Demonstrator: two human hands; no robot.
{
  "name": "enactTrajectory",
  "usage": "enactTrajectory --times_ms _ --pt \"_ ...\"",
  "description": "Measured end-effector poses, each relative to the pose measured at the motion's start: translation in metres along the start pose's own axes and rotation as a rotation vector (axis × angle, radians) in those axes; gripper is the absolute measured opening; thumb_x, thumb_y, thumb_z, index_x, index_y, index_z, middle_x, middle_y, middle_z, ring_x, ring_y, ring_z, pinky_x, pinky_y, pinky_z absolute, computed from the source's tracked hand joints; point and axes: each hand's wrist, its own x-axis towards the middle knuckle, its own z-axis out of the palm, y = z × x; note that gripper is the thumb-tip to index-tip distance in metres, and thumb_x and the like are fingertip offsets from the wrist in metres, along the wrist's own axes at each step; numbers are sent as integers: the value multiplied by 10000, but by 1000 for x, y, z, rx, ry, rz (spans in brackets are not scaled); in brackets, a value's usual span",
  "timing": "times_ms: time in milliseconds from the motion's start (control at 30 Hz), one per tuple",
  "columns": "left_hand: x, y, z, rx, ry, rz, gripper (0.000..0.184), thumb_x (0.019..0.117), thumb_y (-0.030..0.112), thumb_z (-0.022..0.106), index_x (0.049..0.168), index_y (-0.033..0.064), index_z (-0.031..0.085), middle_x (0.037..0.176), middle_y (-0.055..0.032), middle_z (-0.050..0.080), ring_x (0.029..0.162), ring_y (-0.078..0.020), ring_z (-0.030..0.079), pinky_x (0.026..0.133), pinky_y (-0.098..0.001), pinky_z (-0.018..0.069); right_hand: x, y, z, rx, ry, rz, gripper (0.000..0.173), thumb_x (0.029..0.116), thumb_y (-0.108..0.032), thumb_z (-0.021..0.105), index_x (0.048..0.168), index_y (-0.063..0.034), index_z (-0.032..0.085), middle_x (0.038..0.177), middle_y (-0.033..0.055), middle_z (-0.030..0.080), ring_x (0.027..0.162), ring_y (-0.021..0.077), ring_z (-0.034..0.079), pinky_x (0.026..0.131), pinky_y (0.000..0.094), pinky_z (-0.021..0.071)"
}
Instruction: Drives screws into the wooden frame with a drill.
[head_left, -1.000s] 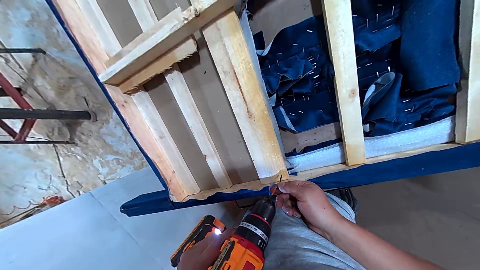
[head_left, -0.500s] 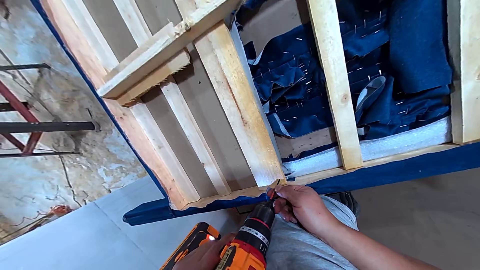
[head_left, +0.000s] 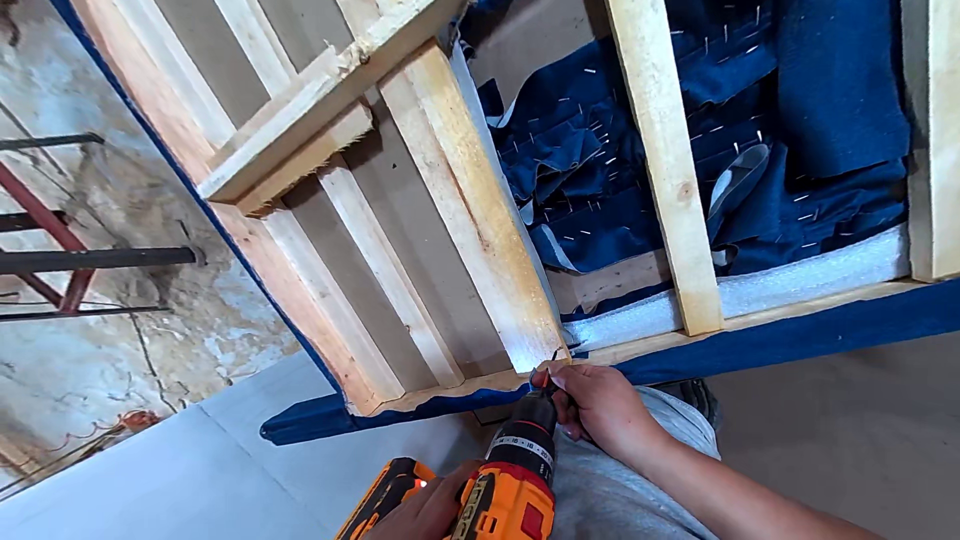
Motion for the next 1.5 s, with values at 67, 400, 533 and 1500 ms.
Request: enactTrajectory --times_ms 67,400,533,1500 --pt "-1 4 2 6 18 -17 407 932 262 668 1176 -62 693 962 -214 755 854 -326 751 751 -458 597 0 2 -2 12 -27 -3 415 1134 -287 373 1095 -41 705 626 7 609 471 50 508 463 194 420" --pt "-3 3 8 -33 0 -90 356 918 254 680 1073 -66 691 872 -206 741 775 -297 740 694 -446 588 3 6 -5 130 -91 5 350 1103 -273 478 1024 -38 725 581 -28 519 457 27 426 445 182 352" --pt "-7 -5 20 -44 115 -72 382 946 294 659 1049 -69 718 912 -214 757 827 -277 754 767 -393 594 5 5 -4 131 -78 -1 340 1100 -254 483 1017 -35 730 596 -25 539 470 29 440 455 184 362" --pt "16 0 27 -103 33 -237 381 849 311 719 1031 -24 721 866 -158 759 794 -196 749 726 -382 597 14 4 -4 140 -44 61 426 1116 -302 443 870 -37 668 584 2 514 482 68 453 465 211 373"
